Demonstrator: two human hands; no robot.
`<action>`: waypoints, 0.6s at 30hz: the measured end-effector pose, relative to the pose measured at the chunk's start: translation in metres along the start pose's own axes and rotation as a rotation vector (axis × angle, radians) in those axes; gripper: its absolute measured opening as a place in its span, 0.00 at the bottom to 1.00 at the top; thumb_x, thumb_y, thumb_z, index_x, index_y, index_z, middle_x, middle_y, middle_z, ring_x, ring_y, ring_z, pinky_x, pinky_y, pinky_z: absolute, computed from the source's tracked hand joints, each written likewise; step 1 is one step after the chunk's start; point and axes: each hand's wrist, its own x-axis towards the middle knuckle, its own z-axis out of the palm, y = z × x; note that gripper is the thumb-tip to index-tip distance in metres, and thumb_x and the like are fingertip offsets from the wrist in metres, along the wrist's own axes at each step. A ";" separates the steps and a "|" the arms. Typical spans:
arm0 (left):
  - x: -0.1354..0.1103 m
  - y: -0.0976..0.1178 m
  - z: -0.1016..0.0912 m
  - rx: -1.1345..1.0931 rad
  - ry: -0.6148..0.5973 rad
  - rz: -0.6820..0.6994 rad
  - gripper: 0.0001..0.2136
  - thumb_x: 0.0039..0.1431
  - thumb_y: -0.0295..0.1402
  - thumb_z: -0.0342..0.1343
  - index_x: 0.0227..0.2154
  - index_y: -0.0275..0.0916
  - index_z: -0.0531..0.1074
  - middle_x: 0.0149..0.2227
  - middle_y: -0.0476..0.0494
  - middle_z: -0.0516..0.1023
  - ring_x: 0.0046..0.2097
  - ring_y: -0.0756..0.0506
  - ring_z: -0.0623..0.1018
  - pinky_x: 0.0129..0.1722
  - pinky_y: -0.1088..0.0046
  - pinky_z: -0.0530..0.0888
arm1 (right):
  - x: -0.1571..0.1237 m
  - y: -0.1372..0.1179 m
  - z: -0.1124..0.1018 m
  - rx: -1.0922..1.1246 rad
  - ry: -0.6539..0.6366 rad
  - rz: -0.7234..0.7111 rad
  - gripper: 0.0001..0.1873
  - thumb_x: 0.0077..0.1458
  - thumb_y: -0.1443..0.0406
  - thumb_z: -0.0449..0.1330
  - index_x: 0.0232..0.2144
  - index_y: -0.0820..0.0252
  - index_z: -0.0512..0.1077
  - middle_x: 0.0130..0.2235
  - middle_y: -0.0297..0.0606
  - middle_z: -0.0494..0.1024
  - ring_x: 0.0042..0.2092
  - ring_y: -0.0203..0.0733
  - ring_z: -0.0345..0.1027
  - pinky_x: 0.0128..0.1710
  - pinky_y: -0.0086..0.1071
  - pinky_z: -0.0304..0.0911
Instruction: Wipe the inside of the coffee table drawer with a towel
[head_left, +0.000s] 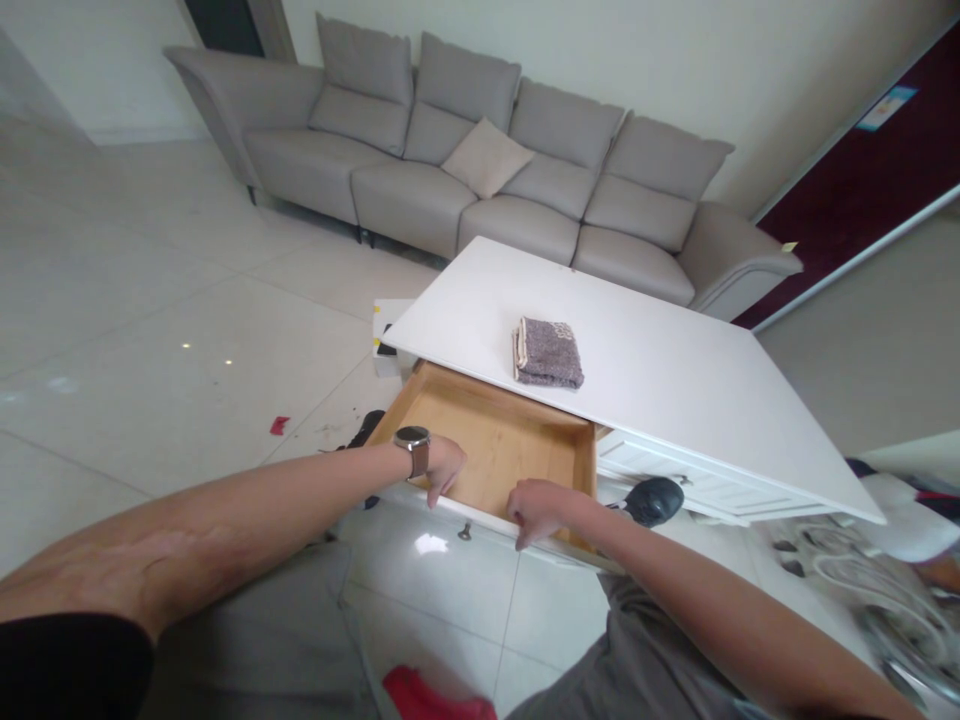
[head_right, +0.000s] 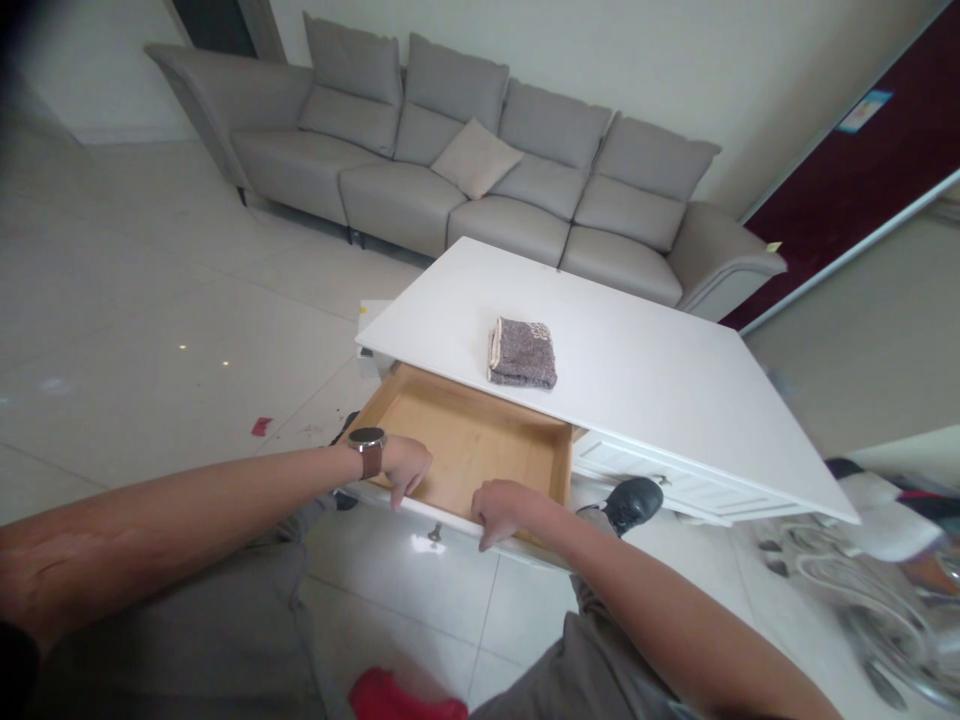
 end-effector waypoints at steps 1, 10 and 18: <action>0.000 0.000 0.000 0.002 -0.002 0.003 0.16 0.24 0.32 0.82 0.15 0.42 0.80 0.19 0.53 0.78 0.24 0.49 0.73 0.34 0.71 0.73 | -0.001 0.001 -0.001 0.020 -0.011 -0.001 0.19 0.47 0.51 0.74 0.34 0.60 0.85 0.32 0.39 0.84 0.33 0.42 0.73 0.31 0.30 0.58; 0.000 0.005 -0.004 0.043 -0.043 -0.008 0.16 0.24 0.34 0.82 0.17 0.42 0.81 0.25 0.49 0.83 0.27 0.46 0.77 0.37 0.68 0.75 | -0.007 0.037 -0.033 0.068 0.675 0.077 0.24 0.61 0.65 0.61 0.60 0.60 0.73 0.63 0.50 0.73 0.62 0.51 0.67 0.63 0.42 0.62; -0.011 0.013 -0.016 0.041 0.174 0.062 0.05 0.45 0.31 0.73 0.22 0.39 0.83 0.24 0.48 0.82 0.25 0.50 0.73 0.27 0.75 0.67 | -0.007 0.104 -0.068 -0.082 0.938 0.495 0.42 0.59 0.67 0.58 0.73 0.65 0.52 0.77 0.52 0.47 0.77 0.55 0.37 0.68 0.49 0.55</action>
